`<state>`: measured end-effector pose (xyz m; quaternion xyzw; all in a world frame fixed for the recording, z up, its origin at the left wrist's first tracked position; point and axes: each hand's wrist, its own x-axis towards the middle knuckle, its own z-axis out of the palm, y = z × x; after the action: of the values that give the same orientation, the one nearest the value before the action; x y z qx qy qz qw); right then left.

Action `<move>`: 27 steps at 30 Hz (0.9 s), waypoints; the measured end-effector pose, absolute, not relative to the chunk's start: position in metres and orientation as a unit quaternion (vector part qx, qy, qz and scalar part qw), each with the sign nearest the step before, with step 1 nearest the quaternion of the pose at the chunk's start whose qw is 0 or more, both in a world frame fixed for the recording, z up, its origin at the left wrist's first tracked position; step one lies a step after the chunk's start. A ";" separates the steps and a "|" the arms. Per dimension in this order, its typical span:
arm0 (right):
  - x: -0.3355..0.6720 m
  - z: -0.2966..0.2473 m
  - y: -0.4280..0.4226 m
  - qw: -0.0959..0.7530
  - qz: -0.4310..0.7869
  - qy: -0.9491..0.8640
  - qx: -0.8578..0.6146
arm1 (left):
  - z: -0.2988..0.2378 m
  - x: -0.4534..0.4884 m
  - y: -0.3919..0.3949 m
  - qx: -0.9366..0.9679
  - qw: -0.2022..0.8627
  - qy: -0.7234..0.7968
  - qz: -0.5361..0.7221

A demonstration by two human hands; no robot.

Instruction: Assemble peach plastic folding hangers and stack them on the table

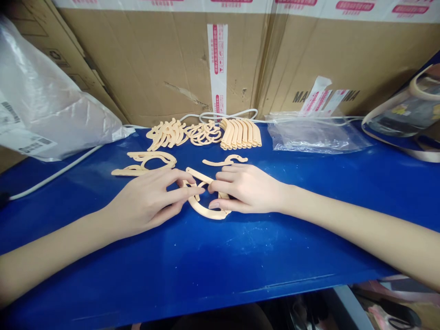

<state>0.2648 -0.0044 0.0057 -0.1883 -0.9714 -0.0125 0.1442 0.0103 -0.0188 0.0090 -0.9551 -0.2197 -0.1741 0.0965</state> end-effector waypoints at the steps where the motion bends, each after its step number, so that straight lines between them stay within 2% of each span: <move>1: 0.265 0.006 -0.004 0.144 -0.012 -0.972 -0.186 | 0.009 0.010 -0.019 -0.957 0.094 -0.212 -0.173; 12: 0.265 0.006 -0.006 0.151 0.001 -0.968 -0.198 | 0.010 0.010 -0.021 -0.968 0.057 -0.205 -0.130; 17: 0.267 0.007 -0.001 0.247 -0.066 -0.899 -0.355 | 0.009 0.010 -0.020 -0.970 0.040 -0.208 -0.120; 18: 0.269 0.007 0.002 0.245 -0.087 -0.883 -0.391 | 0.009 0.010 -0.020 -0.969 0.043 -0.211 -0.122; 23: 0.281 0.006 0.019 0.123 -0.237 -0.836 -0.480 | 0.010 0.009 -0.021 -0.965 0.043 -0.227 -0.127; 27: 0.286 0.010 0.019 0.077 -0.223 -0.837 -0.493 | 0.009 0.009 -0.021 -0.957 0.008 -0.244 -0.155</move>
<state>0.2861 0.0190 0.0099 -0.4930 -0.8373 -0.2232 0.0775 0.0089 -0.0214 0.0093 -0.9573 -0.2440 -0.1549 0.0082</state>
